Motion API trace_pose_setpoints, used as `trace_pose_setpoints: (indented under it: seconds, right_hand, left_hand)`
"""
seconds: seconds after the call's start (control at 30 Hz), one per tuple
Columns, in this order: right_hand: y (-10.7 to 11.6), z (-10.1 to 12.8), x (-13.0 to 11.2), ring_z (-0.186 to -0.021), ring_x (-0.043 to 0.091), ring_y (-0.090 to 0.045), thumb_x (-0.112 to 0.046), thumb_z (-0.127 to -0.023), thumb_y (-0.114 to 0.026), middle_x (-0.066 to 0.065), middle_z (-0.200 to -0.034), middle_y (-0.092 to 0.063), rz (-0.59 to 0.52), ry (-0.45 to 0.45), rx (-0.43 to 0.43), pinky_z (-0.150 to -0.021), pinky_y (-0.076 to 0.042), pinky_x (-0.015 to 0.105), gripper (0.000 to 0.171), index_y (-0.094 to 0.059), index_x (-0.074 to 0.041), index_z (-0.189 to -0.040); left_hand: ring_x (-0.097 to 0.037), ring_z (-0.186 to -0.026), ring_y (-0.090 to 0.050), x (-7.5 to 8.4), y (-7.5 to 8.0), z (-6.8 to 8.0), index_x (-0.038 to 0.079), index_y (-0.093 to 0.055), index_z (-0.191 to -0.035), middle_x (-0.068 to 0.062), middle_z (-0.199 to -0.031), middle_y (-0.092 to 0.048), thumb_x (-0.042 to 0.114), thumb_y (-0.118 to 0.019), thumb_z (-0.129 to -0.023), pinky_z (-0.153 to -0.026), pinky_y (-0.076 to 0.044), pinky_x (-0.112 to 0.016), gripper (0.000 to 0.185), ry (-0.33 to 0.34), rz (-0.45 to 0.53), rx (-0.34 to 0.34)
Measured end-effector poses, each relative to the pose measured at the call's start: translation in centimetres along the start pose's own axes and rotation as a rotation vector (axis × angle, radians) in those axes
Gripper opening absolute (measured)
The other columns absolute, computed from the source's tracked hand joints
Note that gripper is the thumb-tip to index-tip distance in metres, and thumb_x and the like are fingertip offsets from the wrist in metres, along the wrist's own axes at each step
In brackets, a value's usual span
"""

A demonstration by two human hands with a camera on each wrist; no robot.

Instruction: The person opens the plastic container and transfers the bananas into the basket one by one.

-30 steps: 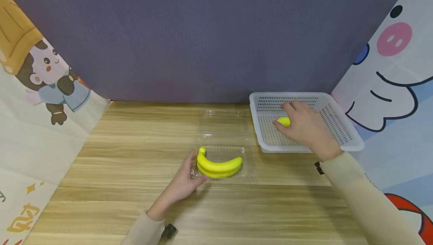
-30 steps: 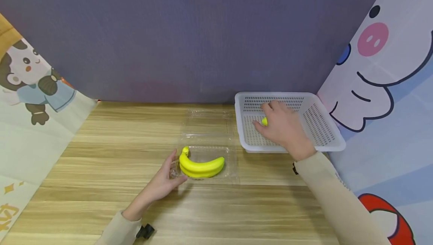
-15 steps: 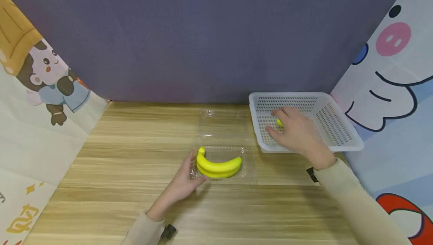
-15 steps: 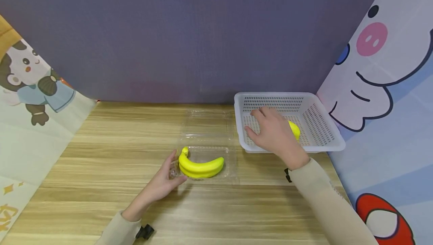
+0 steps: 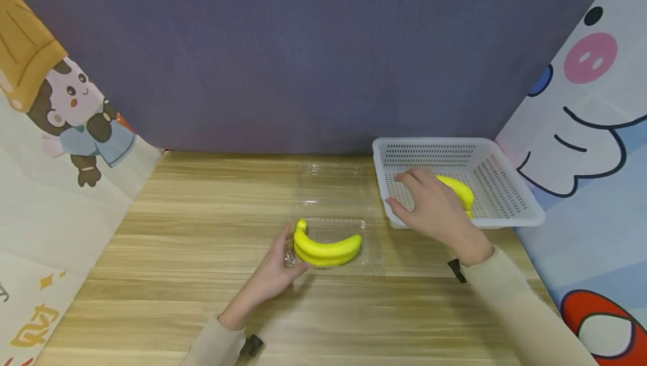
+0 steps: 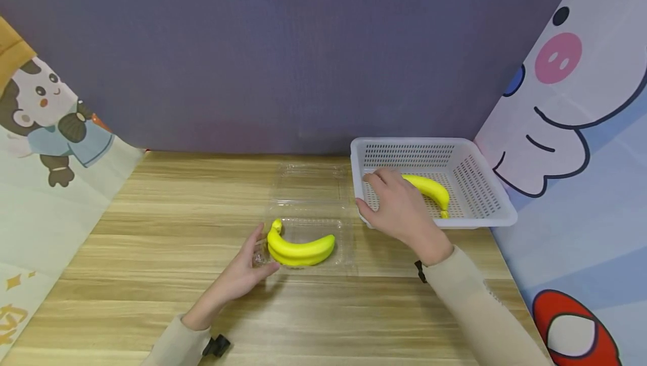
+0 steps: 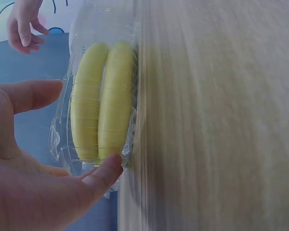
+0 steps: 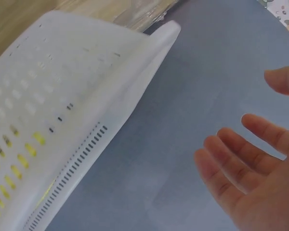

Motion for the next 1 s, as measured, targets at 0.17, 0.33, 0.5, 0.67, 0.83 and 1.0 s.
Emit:
trace_pose_setpoints:
  seconds: [0.17,0.33,0.5,0.67,0.83,1.0]
  right_hand:
    - [-0.2,0.1,-0.5,-0.106,0.032,-0.061,-0.036,-0.087,-0.073,0.012,-0.114,-0.065,-0.007,0.005,0.019,-0.073,-0.058,0.048,0.045,-0.068,-0.004,-0.117]
    - [-0.2,0.1,-1.1,-0.106,0.032,-0.061,-0.033,-0.086,-0.074,0.012,-0.115,-0.064,-0.036,0.020,0.025,-0.077,-0.057,0.048,0.044,-0.068,-0.004,-0.118]
    - [-0.6,0.3,-2.1,-0.103,0.032,-0.062,-0.030,-0.085,-0.076,0.013,-0.113,-0.066,-0.070,0.065,0.055,-0.079,-0.057,0.049,0.042,-0.068,-0.002,-0.116]
    - [-1.4,0.5,-2.8,-0.101,0.032,-0.064,-0.030,-0.084,-0.076,0.012,-0.110,-0.067,-0.089,0.114,0.095,-0.080,-0.058,0.048,0.042,-0.069,-0.002,-0.114]
    - [-2.1,0.7,-3.4,-0.097,0.032,-0.063,-0.028,-0.082,-0.075,0.011,-0.107,-0.067,-0.100,0.149,0.122,-0.078,-0.058,0.046,0.040,-0.069,-0.002,-0.111]
    - [-2.9,0.8,-4.1,-0.099,0.032,-0.064,-0.027,-0.081,-0.077,0.012,-0.108,-0.068,-0.102,0.190,0.103,-0.083,-0.058,0.046,0.040,-0.069,-0.001,-0.112]
  left_hand:
    - [-0.047,-0.145,-0.031,0.1,0.0,0.0,0.004,-0.008,-0.163,-0.027,-0.162,-0.025,0.022,-0.077,-0.090,-0.115,-0.027,-0.068,0.102,0.003,0.004,0.000]
    - [-0.048,-0.145,-0.031,0.2,-0.1,0.0,0.004,-0.009,-0.163,-0.027,-0.162,-0.025,0.021,-0.077,-0.090,-0.114,-0.027,-0.068,0.102,0.001,0.009,0.001]
    - [-0.048,-0.145,-0.031,0.2,-0.1,0.1,0.005,-0.009,-0.163,-0.026,-0.163,-0.024,0.022,-0.077,-0.090,-0.114,-0.027,-0.068,0.102,0.002,0.007,0.005]
    - [-0.047,-0.145,-0.032,0.1,0.0,0.1,0.004,-0.009,-0.163,-0.027,-0.163,-0.024,0.021,-0.077,-0.090,-0.115,-0.027,-0.067,0.101,-0.001,0.007,0.006]
    - [-0.048,-0.145,-0.032,0.1,0.0,0.0,0.004,-0.009,-0.163,-0.027,-0.162,-0.024,0.021,-0.077,-0.090,-0.115,-0.027,-0.067,0.101,-0.003,0.010,-0.002]
    - [-0.047,-0.146,-0.029,0.0,0.0,-0.1,0.004,-0.008,-0.163,-0.027,-0.163,-0.023,0.022,-0.077,-0.090,-0.116,-0.025,-0.067,0.102,0.000,0.008,-0.008]
Point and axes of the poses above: each hand's wrist, its own z-axis away from the middle knuckle, its own y-axis out of the back of the hand, x = y × z, the point moved 5 cm from there along -z, towards the middle knuckle
